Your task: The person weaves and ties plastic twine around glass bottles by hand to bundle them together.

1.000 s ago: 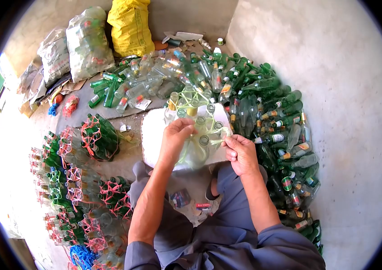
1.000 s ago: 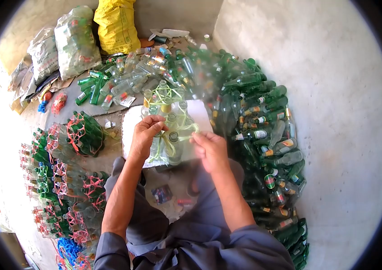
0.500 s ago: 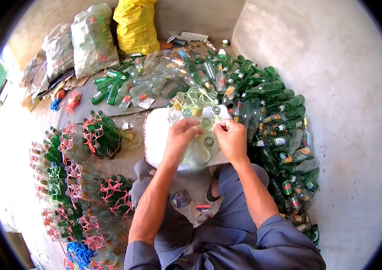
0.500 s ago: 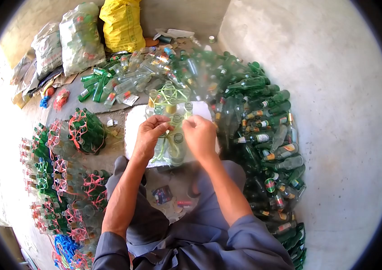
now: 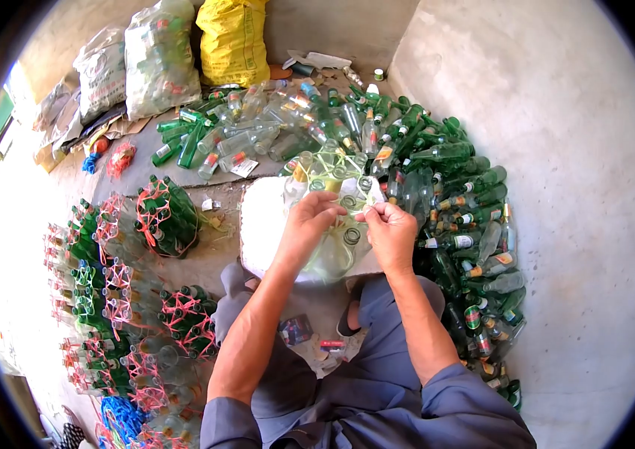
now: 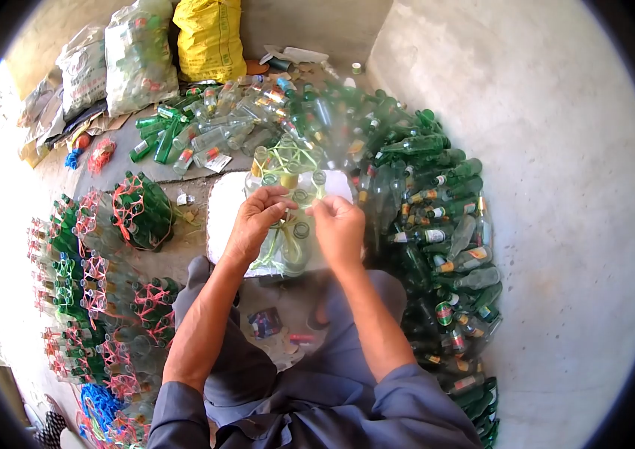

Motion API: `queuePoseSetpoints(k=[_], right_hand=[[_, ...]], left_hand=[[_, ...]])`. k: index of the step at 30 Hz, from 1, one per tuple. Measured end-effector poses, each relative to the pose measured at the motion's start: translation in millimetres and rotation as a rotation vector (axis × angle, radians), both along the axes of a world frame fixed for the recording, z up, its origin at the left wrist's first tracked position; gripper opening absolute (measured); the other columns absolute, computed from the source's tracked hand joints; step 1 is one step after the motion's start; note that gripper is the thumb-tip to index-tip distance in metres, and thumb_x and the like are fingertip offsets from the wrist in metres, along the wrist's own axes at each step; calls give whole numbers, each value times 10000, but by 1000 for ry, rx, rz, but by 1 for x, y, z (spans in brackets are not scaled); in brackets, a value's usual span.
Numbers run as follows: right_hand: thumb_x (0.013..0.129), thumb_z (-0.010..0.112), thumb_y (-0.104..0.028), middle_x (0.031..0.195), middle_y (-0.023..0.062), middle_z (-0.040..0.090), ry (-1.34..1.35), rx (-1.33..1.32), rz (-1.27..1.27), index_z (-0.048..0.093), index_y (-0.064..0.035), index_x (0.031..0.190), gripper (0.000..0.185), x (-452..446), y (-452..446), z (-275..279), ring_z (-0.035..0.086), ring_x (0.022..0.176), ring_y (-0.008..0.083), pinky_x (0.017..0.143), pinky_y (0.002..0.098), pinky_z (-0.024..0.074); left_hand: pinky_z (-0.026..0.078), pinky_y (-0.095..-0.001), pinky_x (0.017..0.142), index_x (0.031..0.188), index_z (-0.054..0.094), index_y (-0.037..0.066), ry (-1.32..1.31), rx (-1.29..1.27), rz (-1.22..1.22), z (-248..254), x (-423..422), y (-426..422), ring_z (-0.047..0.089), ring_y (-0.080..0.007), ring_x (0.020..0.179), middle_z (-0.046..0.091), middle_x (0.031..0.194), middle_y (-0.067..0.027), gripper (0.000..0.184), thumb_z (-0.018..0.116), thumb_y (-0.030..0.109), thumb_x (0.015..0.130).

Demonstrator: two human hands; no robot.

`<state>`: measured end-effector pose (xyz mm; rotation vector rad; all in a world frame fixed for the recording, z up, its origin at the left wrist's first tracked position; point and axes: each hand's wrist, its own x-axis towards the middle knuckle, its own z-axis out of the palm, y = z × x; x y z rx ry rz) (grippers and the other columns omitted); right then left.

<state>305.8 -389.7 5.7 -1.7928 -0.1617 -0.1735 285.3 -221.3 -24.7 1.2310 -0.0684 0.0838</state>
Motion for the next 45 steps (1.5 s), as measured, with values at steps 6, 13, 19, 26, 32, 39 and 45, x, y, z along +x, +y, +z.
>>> queuePoseSetpoints(k=[6,13,19,26,32,39,45], right_hand=[[858,707,-58,670,64,681,-217,-324,-15,690,30,805,104,-2,4,2,568,552,71,538,254,460],[806,690,-127,706,204,653,-298,-487,6,721,-21,791,111,-6,13,11,653,658,377,592,411,507],[821,710,-84,678,170,670,-300,-570,47,727,8,848,97,-2,14,12,653,563,248,565,329,490],[828,710,-94,667,156,669,-261,-471,103,715,17,821,112,4,11,6,633,579,212,566,329,487],[821,700,-111,729,215,667,-245,-406,133,709,9,846,123,6,10,3,681,666,343,607,386,517],[850,695,-124,805,203,709,-164,-333,193,689,16,919,156,5,6,2,711,715,311,643,378,537],[889,680,-148,817,182,710,-57,-272,266,621,14,956,185,7,0,-4,713,747,273,662,353,529]], left_hand=[[444,-290,890,1248,535,-28,-6,-3,-23,0,1,1,593,-144,977,691,1061,-106,357,560,115,922],[449,-289,890,1238,530,-40,-5,-1,-11,0,0,1,593,-148,976,680,1051,-108,362,565,110,910],[452,-288,888,1244,527,-46,3,4,8,1,-1,0,592,-146,965,675,1038,-107,371,569,102,906],[457,-278,880,1243,526,-53,25,64,54,9,-4,1,590,-131,944,681,1031,-97,361,556,54,900],[453,-276,886,1245,532,-51,34,74,63,10,-5,2,589,-126,944,686,1028,-93,357,549,43,901],[450,-279,906,1242,546,-47,46,95,78,9,-4,1,600,-131,974,690,1035,-93,352,552,39,901],[459,-262,886,1242,545,-51,34,174,101,9,-3,1,603,-119,968,692,1037,-92,355,542,31,897]])
